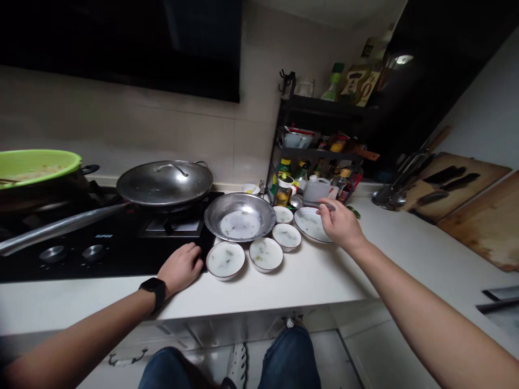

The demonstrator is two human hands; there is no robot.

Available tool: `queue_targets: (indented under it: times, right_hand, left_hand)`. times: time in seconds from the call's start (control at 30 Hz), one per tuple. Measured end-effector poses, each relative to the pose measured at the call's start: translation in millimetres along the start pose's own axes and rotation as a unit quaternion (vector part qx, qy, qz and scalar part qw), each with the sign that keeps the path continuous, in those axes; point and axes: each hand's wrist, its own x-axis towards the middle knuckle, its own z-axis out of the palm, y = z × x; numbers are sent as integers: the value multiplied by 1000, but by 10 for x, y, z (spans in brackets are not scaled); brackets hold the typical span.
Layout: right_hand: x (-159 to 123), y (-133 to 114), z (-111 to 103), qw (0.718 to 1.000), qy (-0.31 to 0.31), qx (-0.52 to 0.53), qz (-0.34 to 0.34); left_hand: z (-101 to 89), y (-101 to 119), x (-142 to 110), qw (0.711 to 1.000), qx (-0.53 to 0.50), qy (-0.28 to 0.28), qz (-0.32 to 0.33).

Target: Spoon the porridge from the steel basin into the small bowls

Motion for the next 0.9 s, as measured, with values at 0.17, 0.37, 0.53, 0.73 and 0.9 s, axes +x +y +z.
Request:
queue_targets:
  times: [0.17,0.37,0.53,0.73,0.9]
  right_hand:
    - [-127,447,-77,986,-14,-1,166]
    - [-236,548,-18,902,27,174,395]
    - [-217,564,-24,770,108,333,533]
    - [-54,450,-193,762,118,342,537]
    - [216,318,-278,794,115,335,494]
  left_hand:
    - [13,-11,-7,1000,2,4,-1]
    - [28,-30,-6,1000,3,7,-1]
    - [28,-33,-5,1000,-1,5,-1]
    - [28,-31,-6,1000,12,2,4]
    - [10,-12,-3,1000,16,-1,2]
